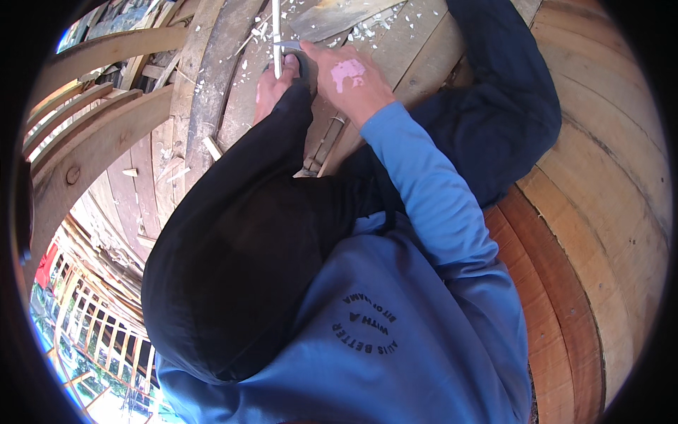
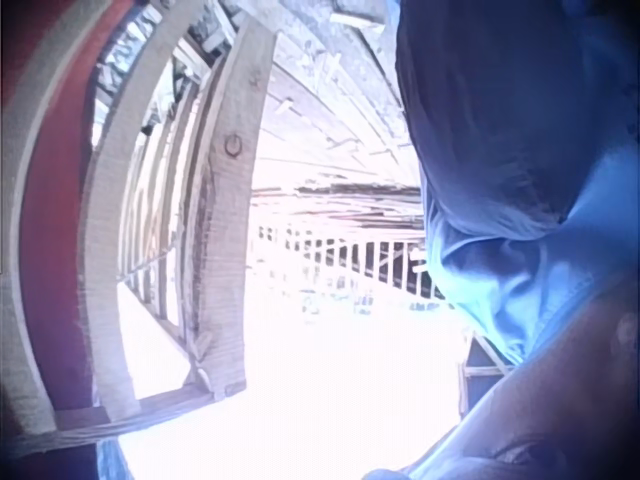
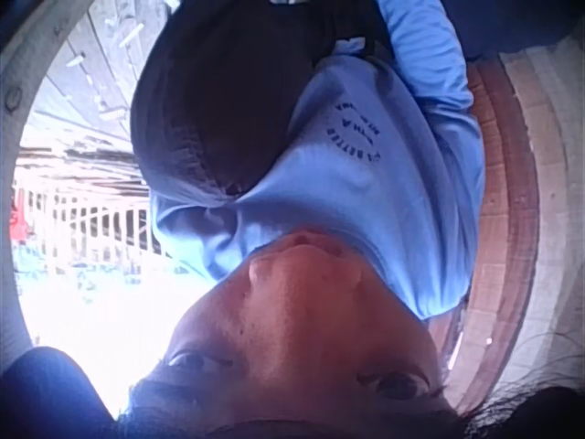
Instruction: The person carves a wooden plank into a decorative shape using a small hand knife.
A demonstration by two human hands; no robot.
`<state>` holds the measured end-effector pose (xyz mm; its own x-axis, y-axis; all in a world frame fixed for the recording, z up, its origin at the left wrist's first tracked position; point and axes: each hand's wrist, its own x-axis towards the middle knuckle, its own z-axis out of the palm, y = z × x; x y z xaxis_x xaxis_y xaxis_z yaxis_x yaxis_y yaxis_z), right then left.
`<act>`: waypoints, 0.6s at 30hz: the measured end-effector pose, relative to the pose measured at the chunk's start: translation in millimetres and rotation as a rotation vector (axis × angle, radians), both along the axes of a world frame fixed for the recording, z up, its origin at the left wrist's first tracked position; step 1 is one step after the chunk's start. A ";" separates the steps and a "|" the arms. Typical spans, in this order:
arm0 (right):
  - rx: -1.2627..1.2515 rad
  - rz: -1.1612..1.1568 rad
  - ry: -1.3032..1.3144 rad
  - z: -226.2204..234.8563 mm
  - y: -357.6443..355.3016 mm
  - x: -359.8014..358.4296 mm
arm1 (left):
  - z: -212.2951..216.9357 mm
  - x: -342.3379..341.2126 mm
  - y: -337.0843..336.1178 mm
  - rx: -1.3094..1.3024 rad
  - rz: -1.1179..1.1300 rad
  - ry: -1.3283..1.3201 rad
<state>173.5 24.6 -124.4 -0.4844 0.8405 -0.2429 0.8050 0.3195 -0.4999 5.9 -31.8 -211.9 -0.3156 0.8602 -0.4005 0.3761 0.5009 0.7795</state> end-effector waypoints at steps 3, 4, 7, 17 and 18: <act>0.033 0.016 -0.049 2.6 3.9 0.6 | -6.1 -0.4 0.2 -0.017 0.001 0.005; 0.027 0.010 -0.066 4.6 4.9 -0.7 | -5.7 -1.2 1.2 -0.025 -0.006 0.009; 0.026 -0.024 -0.095 -1.7 1.8 -3.8 | -7.1 -2.5 3.5 -0.040 -0.015 0.023; 0.002 -0.271 0.041 -33.2 -33.4 -31.0 | 22.6 2.4 4.3 -0.157 0.052 -0.026; 0.049 -0.277 0.126 -39.0 -37.6 -32.0 | 16.5 2.6 3.5 -0.112 0.052 0.032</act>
